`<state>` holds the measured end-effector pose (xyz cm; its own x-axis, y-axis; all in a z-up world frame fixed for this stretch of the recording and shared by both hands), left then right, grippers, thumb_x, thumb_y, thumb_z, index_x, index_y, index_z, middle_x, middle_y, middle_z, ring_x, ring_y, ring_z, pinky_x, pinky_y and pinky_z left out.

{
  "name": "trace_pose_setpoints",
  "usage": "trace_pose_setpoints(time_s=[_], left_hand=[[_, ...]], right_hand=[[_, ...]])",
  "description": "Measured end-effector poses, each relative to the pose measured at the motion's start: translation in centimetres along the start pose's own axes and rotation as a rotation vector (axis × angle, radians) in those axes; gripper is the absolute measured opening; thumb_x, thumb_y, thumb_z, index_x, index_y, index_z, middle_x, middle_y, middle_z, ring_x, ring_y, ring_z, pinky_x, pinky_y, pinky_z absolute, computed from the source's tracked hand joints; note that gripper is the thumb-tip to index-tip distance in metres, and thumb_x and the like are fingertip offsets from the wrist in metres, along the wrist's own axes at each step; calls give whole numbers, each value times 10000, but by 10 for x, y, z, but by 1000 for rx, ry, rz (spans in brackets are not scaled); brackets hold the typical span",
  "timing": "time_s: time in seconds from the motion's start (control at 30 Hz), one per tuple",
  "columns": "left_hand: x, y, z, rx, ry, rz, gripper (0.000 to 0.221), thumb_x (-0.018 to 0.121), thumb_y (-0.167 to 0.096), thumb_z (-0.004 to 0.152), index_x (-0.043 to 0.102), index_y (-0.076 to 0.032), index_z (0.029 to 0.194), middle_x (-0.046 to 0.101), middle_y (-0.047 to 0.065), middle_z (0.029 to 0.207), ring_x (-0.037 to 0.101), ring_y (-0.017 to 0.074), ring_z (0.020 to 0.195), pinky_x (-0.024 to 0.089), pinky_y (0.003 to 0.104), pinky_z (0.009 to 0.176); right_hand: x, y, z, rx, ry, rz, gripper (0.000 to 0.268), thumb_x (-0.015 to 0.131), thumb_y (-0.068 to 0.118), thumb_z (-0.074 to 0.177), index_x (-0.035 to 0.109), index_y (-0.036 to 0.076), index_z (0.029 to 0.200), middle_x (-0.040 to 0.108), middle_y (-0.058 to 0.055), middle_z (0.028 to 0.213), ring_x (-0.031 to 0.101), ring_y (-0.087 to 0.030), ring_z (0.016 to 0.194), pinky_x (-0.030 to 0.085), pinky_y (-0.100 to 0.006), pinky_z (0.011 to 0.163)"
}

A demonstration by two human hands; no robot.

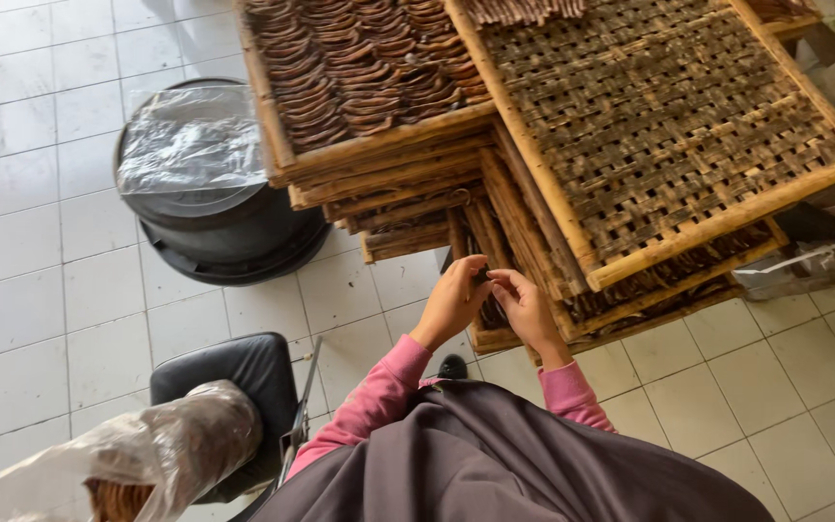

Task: The person takes dried food strips from wooden drying racks and places them into a clear plastic bag. They handle the strips by hand, sometimes bundling a few together before sliding them into the bag.

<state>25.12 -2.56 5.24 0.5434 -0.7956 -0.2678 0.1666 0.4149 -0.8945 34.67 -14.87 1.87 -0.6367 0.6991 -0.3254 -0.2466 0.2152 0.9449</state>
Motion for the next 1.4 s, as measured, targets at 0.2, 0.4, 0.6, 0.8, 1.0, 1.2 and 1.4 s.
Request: trace_pose_setpoints(time_s=[0.2, 0.4, 0.6, 0.8, 1.0, 1.2, 1.4], left_hand=[[31, -7, 65, 73, -25, 28, 440, 710, -114, 943, 552, -41, 1347, 666, 171, 1213, 677, 309, 1119, 554, 392, 940], [44, -2, 137, 86, 3, -1, 435, 713, -97, 930, 554, -38, 1331, 666, 174, 1225, 678, 306, 1123, 561, 381, 864], [69, 38, 238, 90, 82, -175, 454, 705, -111, 958, 536, -49, 1375, 682, 134, 1223, 687, 239, 1096, 577, 347, 880], [92, 126, 379, -196, 73, -817, 469, 638, -240, 1031, 492, -74, 1444, 632, 79, 1343, 611, 176, 1184, 511, 339, 952], [116, 201, 494, -400, -38, -1294, 518, 583, -306, 1032, 449, -117, 1495, 576, 58, 1428, 580, 183, 1272, 471, 380, 996], [138, 212, 535, -496, 12, -1315, 527, 535, -309, 1057, 419, -123, 1537, 539, 52, 1480, 559, 182, 1307, 481, 389, 1057], [145, 203, 551, -501, 92, -1359, 517, 493, -263, 1076, 394, -99, 1556, 519, 74, 1491, 536, 206, 1325, 448, 423, 1098]], right_hand=[[-58, 38, 33, -85, 48, -156, 261, 656, 93, 971, 687, 16, 1219, 741, -74, 1057, 706, -131, 958, 565, -267, 822], [-110, 61, 69, -216, 30, -358, 261, 653, 110, 980, 694, 27, 1224, 735, -104, 1082, 714, -174, 955, 578, -286, 823], [-162, 67, 120, -249, -60, -567, 265, 675, 136, 964, 702, 35, 1207, 736, -112, 1105, 716, -214, 945, 575, -329, 813], [-206, 69, 245, -200, -140, -663, 251, 692, 122, 975, 686, 64, 1220, 720, -104, 1105, 716, -195, 915, 599, -320, 792], [-231, 47, 429, -236, -265, -615, 355, 754, 82, 902, 659, 68, 1244, 667, -124, 1112, 688, -219, 880, 568, -362, 761], [-242, 13, 560, -228, -416, -752, 466, 829, 157, 834, 658, 92, 1261, 648, -154, 1143, 649, -322, 1012, 531, -436, 879], [-235, -5, 610, -254, -415, -767, 459, 846, 162, 809, 668, 49, 1217, 595, -202, 1220, 587, -387, 1099, 495, -456, 911]])
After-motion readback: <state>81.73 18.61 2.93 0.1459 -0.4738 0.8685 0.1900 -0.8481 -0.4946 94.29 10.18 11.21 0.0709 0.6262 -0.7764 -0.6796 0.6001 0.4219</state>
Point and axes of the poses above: each hand's wrist, its own z-axis towards the middle knuckle, its own x-axis out of the palm, y = z × x, the point moved 9 cm from there along z, towards the middle knuckle
